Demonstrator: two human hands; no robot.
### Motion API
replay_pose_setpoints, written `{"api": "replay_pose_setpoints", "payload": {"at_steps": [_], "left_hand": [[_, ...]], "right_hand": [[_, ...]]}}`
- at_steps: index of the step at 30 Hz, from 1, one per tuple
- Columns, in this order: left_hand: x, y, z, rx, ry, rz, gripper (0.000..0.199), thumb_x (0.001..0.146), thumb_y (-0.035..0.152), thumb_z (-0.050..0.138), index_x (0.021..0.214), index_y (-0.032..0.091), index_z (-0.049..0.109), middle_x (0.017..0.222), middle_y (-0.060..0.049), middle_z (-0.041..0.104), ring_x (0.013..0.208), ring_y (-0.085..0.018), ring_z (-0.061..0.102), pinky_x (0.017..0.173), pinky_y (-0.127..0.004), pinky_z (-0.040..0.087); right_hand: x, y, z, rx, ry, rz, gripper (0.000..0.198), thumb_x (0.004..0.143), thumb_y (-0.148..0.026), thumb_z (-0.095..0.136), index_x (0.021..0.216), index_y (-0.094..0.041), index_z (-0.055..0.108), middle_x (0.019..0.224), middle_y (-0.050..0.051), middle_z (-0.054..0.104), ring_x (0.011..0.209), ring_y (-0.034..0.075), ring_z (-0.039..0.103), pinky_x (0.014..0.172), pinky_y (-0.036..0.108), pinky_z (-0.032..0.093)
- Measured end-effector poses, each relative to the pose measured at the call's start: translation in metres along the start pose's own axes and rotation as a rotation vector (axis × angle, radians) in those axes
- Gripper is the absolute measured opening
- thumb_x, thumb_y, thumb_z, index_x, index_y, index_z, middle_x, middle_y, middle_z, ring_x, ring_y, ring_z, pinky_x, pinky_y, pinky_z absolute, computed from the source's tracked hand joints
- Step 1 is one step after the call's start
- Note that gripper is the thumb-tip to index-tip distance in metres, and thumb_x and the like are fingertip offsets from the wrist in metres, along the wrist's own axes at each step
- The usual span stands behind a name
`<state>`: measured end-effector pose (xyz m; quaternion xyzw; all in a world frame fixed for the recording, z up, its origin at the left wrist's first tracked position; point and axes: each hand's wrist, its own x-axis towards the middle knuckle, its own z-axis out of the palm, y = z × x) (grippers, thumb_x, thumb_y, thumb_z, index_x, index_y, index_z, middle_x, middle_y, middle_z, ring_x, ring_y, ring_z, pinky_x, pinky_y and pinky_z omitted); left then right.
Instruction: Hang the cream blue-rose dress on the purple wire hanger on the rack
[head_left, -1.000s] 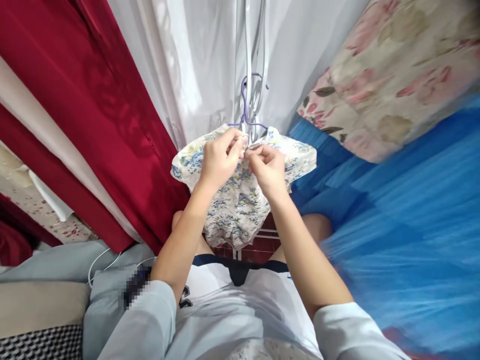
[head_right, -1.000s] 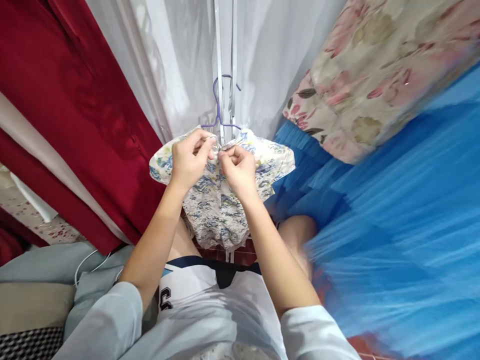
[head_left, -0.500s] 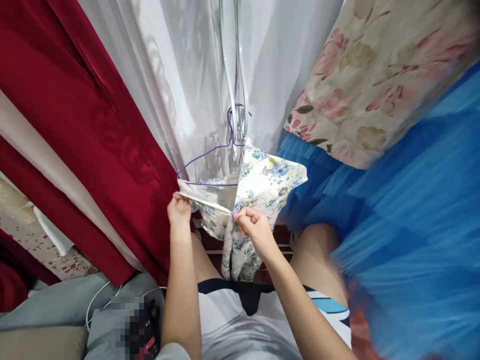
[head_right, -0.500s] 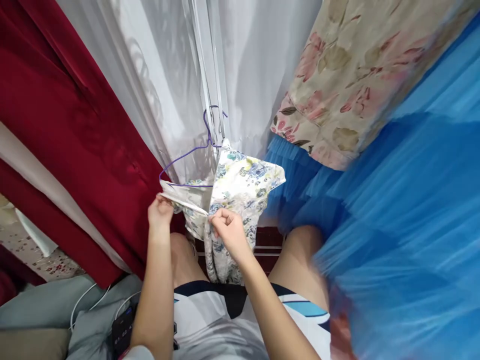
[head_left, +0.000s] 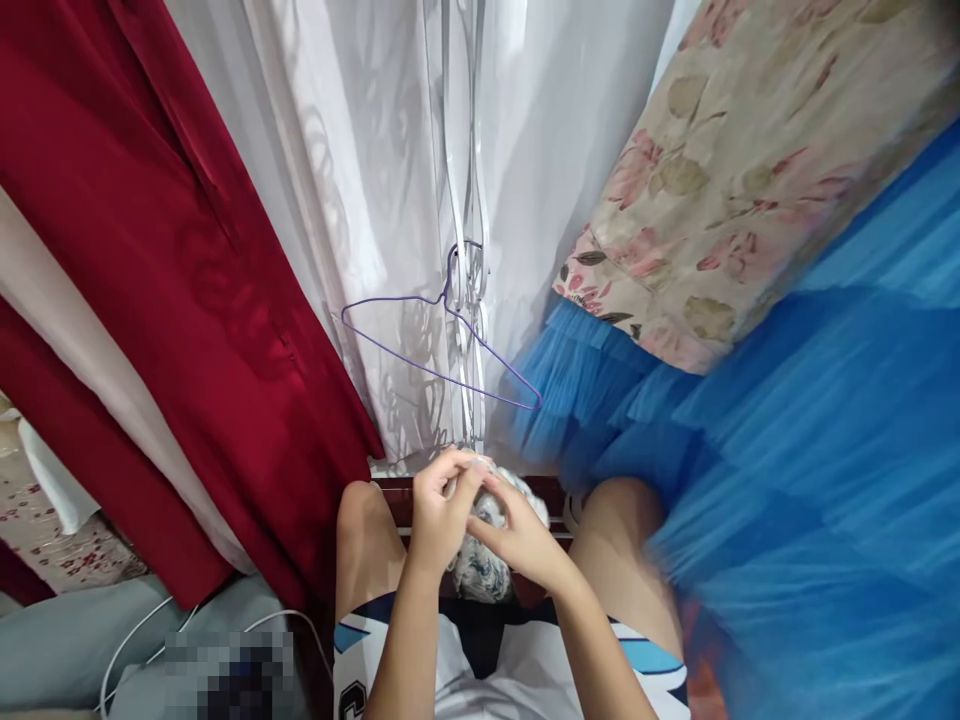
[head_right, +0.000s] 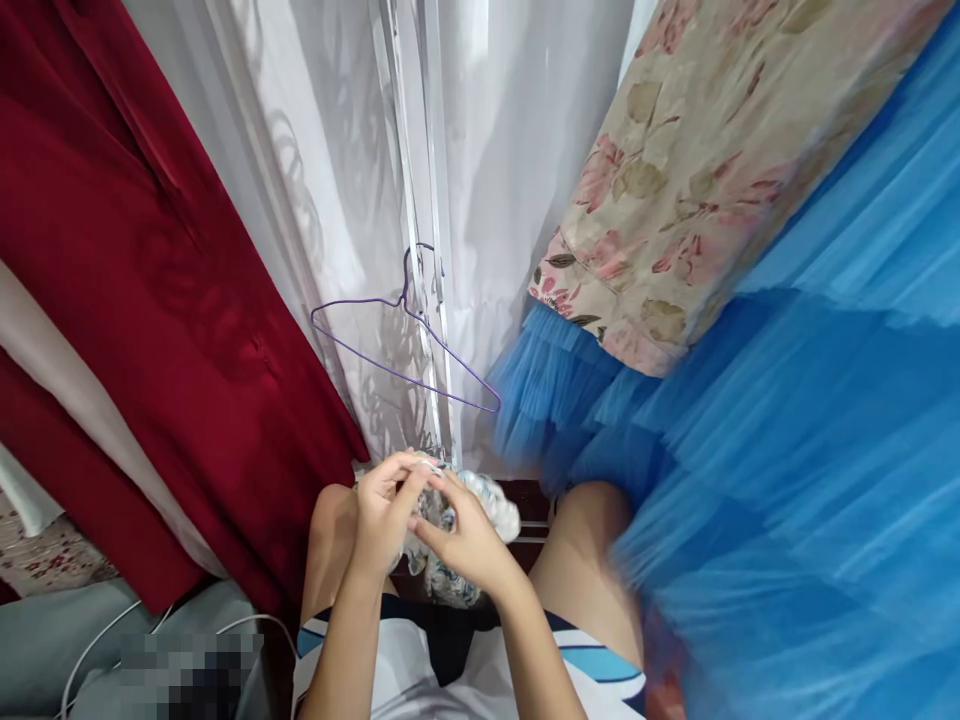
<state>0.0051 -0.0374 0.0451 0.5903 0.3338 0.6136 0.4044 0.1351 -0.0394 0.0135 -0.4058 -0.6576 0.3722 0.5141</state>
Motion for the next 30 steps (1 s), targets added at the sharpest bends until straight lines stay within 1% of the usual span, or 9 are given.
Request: {"api": "replay_pose_setpoints", "payload": {"at_steps": [4,6,8,11,15,18,23,27,30], "left_hand": [[-0.001,-0.002,0.008,0.052,-0.062,0.049,0.016,0.090,0.031,0.064,0.097,0.020,0.073,0.094,-0.006,0.069,0.095,-0.021,0.066,0.102,-0.037,0.045],[-0.001,-0.008,0.007,0.003,-0.050,0.039,0.034,0.085,0.033,0.071,0.117,0.024,0.065,0.116,-0.007,0.063,0.115,-0.023,0.058,0.105,-0.037,0.042],[-0.004,-0.016,0.003,-0.083,-0.192,-0.030,0.052,0.080,0.038,0.076,0.127,0.025,0.058,0.128,-0.008,0.057,0.126,-0.026,0.051,0.107,-0.037,0.040],[-0.014,-0.030,-0.001,-0.244,-0.549,-0.236,0.048,0.083,0.050,0.070,0.119,0.018,0.061,0.109,-0.009,0.063,0.105,-0.025,0.060,0.092,-0.034,0.047],[-0.027,-0.042,-0.002,-0.086,-0.702,-0.313,0.038,0.083,0.050,0.068,0.091,0.013,0.066,0.083,-0.005,0.062,0.078,-0.018,0.058,0.072,-0.027,0.045],[-0.020,-0.041,-0.004,0.299,-0.689,-0.117,0.035,0.080,0.047,0.072,0.071,0.015,0.060,0.073,-0.001,0.057,0.077,-0.018,0.054,0.086,-0.034,0.046],[0.013,-0.027,-0.024,0.664,-0.544,0.160,0.033,0.088,0.036,0.065,0.064,0.018,0.051,0.072,0.002,0.056,0.081,-0.016,0.056,0.117,-0.046,0.023],[0.031,-0.009,-0.047,0.619,-0.421,0.229,0.032,0.089,0.037,0.062,0.065,0.018,0.052,0.071,0.000,0.056,0.076,-0.015,0.055,0.109,-0.039,0.037],[0.037,0.003,-0.061,0.547,-0.282,0.168,0.026,0.088,0.040,0.064,0.074,0.017,0.060,0.073,-0.001,0.057,0.071,-0.015,0.053,0.077,-0.028,0.048]], "right_hand": [[-0.003,-0.010,0.000,0.259,0.033,0.035,0.011,0.086,-0.034,0.062,0.088,-0.029,0.071,0.087,0.003,0.070,0.084,0.028,0.062,0.083,0.041,0.050],[-0.006,-0.010,-0.006,0.296,0.069,0.081,0.016,0.086,-0.034,0.061,0.078,-0.022,0.068,0.073,0.002,0.063,0.069,0.021,0.055,0.069,0.033,0.048],[-0.011,-0.012,-0.015,0.312,0.092,0.111,0.021,0.085,-0.034,0.061,0.070,-0.018,0.063,0.066,0.000,0.056,0.061,0.015,0.047,0.060,0.027,0.043],[-0.020,-0.019,-0.035,0.306,0.078,0.138,0.020,0.084,-0.034,0.062,0.072,-0.018,0.058,0.065,-0.001,0.050,0.058,0.013,0.042,0.054,0.024,0.037],[-0.022,-0.031,-0.074,0.165,0.050,0.108,0.033,0.082,-0.032,0.065,0.061,-0.019,0.043,0.059,-0.004,0.035,0.053,0.009,0.030,0.048,0.022,0.025],[-0.005,-0.036,-0.108,0.079,0.124,-0.006,0.038,0.076,-0.026,0.069,0.054,-0.019,0.038,0.056,-0.004,0.034,0.052,0.009,0.030,0.048,0.024,0.023],[0.060,-0.049,-0.165,0.111,0.412,-0.268,0.029,0.069,-0.021,0.063,0.049,-0.021,0.043,0.048,-0.003,0.035,0.046,0.011,0.030,0.045,0.027,0.020],[0.123,-0.058,-0.188,-0.020,0.425,-0.339,0.026,0.070,-0.024,0.068,0.053,-0.020,0.048,0.053,-0.004,0.039,0.051,0.010,0.030,0.047,0.025,0.020],[0.163,-0.057,-0.177,-0.019,0.292,-0.271,0.031,0.074,-0.034,0.071,0.059,-0.020,0.047,0.056,-0.006,0.040,0.052,0.009,0.033,0.048,0.022,0.025]]}}
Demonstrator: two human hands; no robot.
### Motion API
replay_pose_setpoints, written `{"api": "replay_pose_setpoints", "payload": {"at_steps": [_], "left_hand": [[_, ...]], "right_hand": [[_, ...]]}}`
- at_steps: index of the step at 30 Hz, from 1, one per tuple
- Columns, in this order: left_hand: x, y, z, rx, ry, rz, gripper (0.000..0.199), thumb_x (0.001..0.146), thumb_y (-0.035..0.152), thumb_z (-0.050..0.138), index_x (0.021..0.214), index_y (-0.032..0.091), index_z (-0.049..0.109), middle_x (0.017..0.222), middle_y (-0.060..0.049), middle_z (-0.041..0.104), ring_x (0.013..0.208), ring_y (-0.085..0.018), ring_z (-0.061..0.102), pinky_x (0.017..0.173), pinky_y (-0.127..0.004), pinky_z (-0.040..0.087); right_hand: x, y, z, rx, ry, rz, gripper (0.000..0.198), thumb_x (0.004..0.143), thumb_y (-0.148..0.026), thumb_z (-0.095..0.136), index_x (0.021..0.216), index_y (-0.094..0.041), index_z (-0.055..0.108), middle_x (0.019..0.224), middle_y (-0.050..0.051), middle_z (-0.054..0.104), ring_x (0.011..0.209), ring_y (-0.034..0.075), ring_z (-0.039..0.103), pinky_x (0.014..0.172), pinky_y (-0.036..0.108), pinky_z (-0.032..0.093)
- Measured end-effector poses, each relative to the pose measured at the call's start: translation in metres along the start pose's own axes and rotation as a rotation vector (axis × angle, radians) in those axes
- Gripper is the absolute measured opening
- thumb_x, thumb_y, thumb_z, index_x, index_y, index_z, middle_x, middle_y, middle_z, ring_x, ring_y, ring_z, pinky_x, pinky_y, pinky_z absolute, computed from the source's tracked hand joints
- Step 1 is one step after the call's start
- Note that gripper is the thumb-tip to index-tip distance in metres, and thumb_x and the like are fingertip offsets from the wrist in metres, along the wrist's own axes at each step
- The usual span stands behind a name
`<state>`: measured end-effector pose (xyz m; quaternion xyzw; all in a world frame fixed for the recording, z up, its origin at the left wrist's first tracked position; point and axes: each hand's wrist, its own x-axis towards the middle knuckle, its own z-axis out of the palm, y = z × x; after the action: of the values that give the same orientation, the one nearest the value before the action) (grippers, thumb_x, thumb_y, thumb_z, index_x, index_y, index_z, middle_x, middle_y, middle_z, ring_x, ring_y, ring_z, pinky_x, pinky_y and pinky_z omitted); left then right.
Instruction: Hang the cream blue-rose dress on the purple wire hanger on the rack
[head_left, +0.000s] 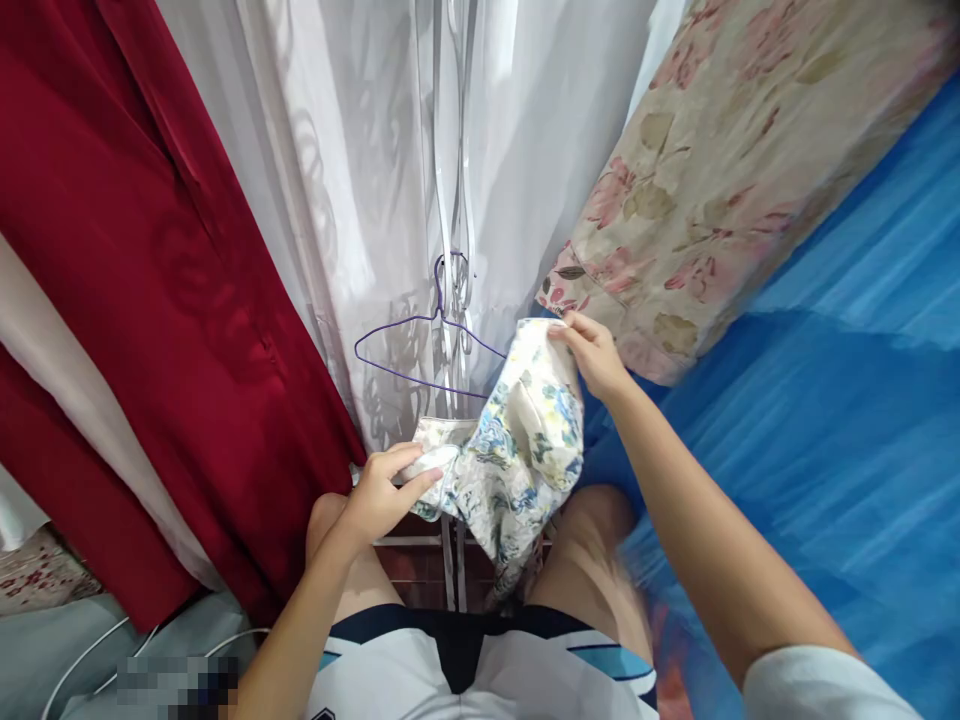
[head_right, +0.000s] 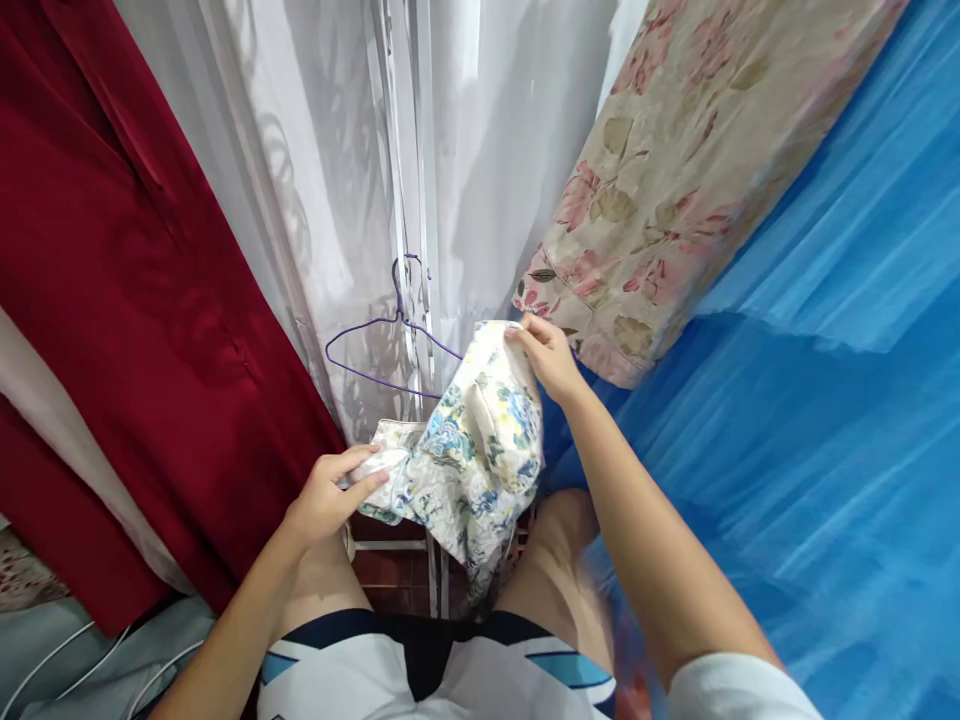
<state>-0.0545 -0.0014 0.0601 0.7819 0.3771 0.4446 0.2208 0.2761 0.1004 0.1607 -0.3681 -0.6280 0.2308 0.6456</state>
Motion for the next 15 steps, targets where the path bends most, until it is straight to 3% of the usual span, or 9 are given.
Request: {"api": "replay_pose_setpoints", "payload": {"at_steps": [3,6,8,10,13,15], "left_hand": [[0.002,0.001,-0.016,-0.022,0.063,-0.091,0.032,0.089,0.042,0.061,0.070,0.016,0.057,0.062,0.002,0.045,0.057,-0.010,0.040,0.053,-0.023,0.035],[0.003,-0.003,-0.032,0.060,0.129,-0.105,0.035,0.090,0.042,0.060,0.066,0.017,0.054,0.060,0.003,0.042,0.057,-0.010,0.039,0.052,-0.022,0.033],[0.004,-0.011,-0.045,0.187,0.126,-0.069,0.028,0.090,0.042,0.060,0.074,0.019,0.061,0.067,0.001,0.052,0.067,-0.013,0.049,0.063,-0.024,0.041],[0.007,-0.025,-0.059,0.359,0.043,-0.004,0.025,0.090,0.042,0.060,0.076,0.021,0.065,0.074,-0.001,0.060,0.078,-0.017,0.055,0.085,-0.030,0.045],[0.018,-0.056,-0.085,0.573,-0.118,0.045,0.030,0.089,0.044,0.059,0.070,0.022,0.065,0.076,-0.001,0.063,0.084,-0.019,0.057,0.108,-0.044,0.033],[0.030,-0.078,-0.106,0.647,-0.131,0.005,0.022,0.088,0.041,0.059,0.077,0.024,0.068,0.087,-0.002,0.067,0.095,-0.022,0.059,0.113,-0.051,0.024]], "right_hand": [[0.013,0.006,0.031,0.082,-0.173,0.177,0.036,0.076,-0.043,0.073,0.063,-0.020,0.049,0.054,-0.007,0.042,0.049,0.008,0.035,0.045,0.020,0.026],[0.011,0.004,0.052,0.188,-0.404,0.417,0.035,0.074,-0.047,0.076,0.071,-0.019,0.057,0.057,-0.005,0.052,0.047,0.007,0.042,0.043,0.020,0.031],[0.007,0.000,0.056,0.249,-0.505,0.520,0.036,0.072,-0.048,0.080,0.075,-0.017,0.061,0.060,-0.002,0.059,0.047,0.009,0.048,0.043,0.020,0.036],[0.005,-0.004,0.054,0.307,-0.530,0.547,0.037,0.069,-0.046,0.083,0.075,-0.017,0.062,0.059,-0.002,0.060,0.047,0.008,0.050,0.043,0.020,0.038],[0.004,-0.005,0.048,0.388,-0.564,0.551,0.033,0.068,-0.040,0.086,0.076,-0.017,0.063,0.060,-0.003,0.061,0.047,0.009,0.053,0.045,0.019,0.041],[0.004,-0.005,0.047,0.422,-0.584,0.579,0.030,0.070,-0.037,0.085,0.081,-0.017,0.065,0.066,-0.001,0.067,0.052,0.011,0.060,0.051,0.021,0.047]]}}
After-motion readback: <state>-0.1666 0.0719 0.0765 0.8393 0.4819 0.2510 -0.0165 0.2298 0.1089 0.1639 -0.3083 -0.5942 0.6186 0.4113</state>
